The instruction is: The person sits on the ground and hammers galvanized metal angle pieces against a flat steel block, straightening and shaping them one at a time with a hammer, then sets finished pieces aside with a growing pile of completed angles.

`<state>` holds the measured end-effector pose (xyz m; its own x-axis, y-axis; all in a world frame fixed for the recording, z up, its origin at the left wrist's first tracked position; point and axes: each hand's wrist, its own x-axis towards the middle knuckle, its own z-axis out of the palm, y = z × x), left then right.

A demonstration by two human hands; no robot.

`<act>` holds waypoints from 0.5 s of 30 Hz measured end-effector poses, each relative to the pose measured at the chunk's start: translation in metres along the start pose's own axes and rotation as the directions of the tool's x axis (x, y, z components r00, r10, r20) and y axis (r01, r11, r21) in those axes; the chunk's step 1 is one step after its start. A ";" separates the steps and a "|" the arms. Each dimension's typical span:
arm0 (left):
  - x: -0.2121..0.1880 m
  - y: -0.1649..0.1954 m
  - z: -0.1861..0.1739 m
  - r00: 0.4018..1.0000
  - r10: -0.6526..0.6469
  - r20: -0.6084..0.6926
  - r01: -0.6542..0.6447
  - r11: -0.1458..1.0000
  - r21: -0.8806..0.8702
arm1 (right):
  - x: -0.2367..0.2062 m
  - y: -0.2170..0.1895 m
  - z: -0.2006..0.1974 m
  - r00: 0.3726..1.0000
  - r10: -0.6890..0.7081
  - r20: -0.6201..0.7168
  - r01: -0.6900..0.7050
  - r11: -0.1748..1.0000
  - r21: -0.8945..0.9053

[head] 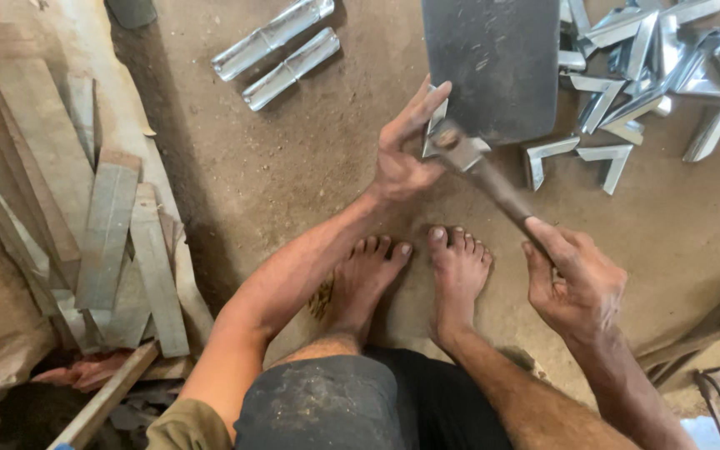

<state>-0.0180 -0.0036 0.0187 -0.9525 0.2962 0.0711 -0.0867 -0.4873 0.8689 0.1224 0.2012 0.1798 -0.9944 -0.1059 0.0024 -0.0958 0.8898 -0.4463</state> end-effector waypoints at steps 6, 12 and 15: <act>0.006 0.004 0.003 0.999 0.038 0.017 -0.039 0.993 0.113 | -0.008 0.002 0.007 0.999 -0.003 -0.048 0.006 0.998 0.062; -0.013 0.041 0.003 0.942 -0.172 -0.289 0.167 0.985 -0.043 | -0.054 0.018 0.000 0.989 0.141 -0.054 -0.134 0.985 0.104; -0.012 0.066 -0.005 0.920 -0.234 -0.314 0.249 0.969 0.008 | -0.082 0.015 0.019 0.965 0.259 -0.049 -0.249 0.956 0.156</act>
<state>-0.0138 -0.0440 0.0728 -0.9479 0.1286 -0.2913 -0.3185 -0.3914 0.8633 0.2035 0.2144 0.1557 -0.9862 0.1503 -0.0691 0.1628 0.8078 -0.5666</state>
